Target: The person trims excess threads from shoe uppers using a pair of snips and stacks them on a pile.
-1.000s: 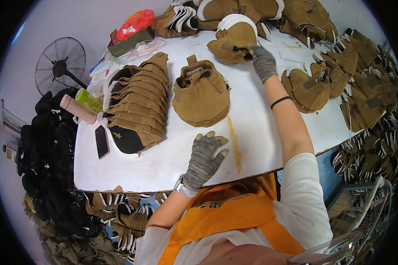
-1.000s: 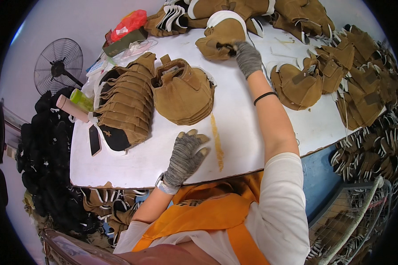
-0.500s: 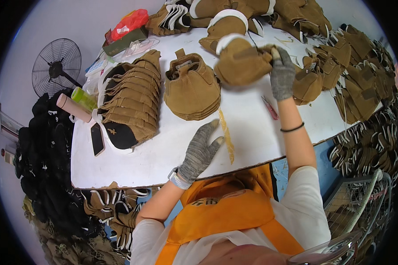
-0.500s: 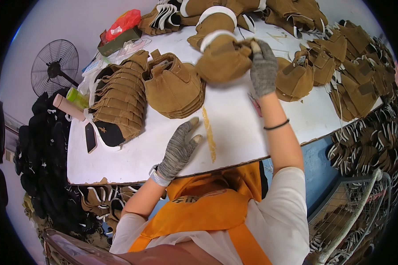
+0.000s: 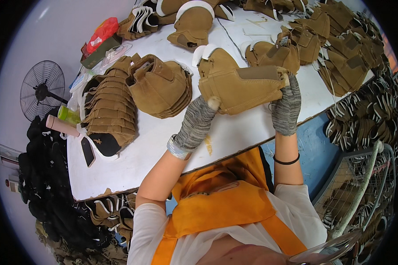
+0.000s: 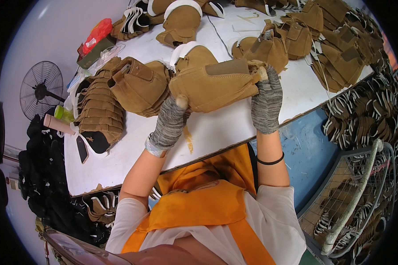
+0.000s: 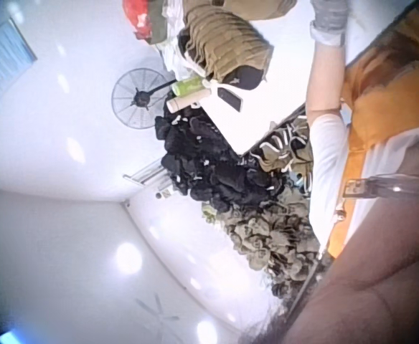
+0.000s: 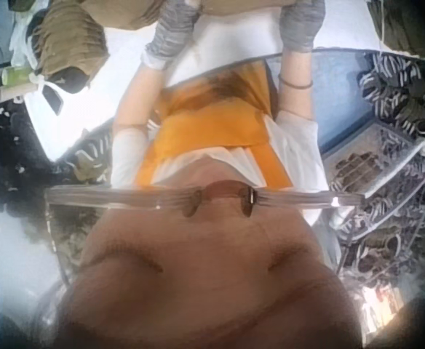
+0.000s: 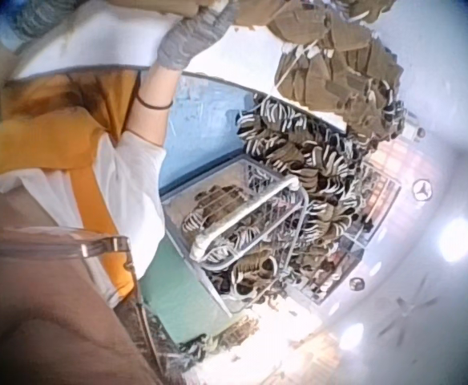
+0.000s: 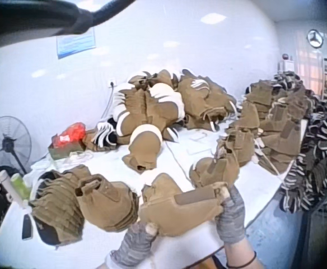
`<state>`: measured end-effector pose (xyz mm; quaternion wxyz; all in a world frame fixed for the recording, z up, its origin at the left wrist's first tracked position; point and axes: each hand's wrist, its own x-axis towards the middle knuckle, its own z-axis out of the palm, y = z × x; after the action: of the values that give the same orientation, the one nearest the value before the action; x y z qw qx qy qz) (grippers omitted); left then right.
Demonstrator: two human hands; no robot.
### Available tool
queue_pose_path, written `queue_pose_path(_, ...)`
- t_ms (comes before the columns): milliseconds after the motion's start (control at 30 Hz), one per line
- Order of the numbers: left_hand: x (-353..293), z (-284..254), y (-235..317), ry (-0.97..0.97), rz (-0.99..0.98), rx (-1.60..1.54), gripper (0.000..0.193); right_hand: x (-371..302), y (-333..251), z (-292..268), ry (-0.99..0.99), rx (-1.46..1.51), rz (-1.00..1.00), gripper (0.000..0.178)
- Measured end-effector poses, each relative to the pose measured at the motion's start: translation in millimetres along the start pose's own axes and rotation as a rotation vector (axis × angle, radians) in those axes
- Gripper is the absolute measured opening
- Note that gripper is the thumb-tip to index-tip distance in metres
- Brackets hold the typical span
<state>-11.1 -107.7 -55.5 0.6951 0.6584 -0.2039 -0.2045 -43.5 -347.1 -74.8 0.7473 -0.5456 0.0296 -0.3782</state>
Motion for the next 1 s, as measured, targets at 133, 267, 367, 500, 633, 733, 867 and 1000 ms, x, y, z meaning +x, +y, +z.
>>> queue_pose_path(133,-7,20,-13,0.189,0.245,0.095,0.048,8,-25,-17,0.103,0.372,0.009,0.033)
queue_pose_path(267,-1,23,4,0.226,0.226,-0.308,0.055,36,-41,-64,0.256,0.114,-0.280,0.033)
queue_pose_path(367,33,25,-1,0.188,0.361,0.166,0.045,23,-43,-53,0.220,-0.014,-0.411,0.031)
queue_pose_path(500,109,-2,-42,0.123,0.206,-0.181,0.046,3,-56,-8,0.109,-0.062,-0.437,0.027)
queue_pose_path(633,70,13,-36,0.307,0.134,-0.102,0.064,-10,-57,2,0.095,-0.138,-0.299,0.023)
queue_pose_path(733,29,27,-10,0.094,0.252,-0.328,0.063,-20,-52,13,0.014,-0.213,-0.268,0.024)
queue_pose_path(867,9,10,-4,-0.198,0.073,-0.720,0.081,-37,-54,30,-0.141,-0.088,0.023,0.029)
queue_pose_path(1000,-9,-14,-11,-0.167,-0.046,-0.831,0.075,-43,-57,43,-0.291,-0.416,-0.224,0.029)
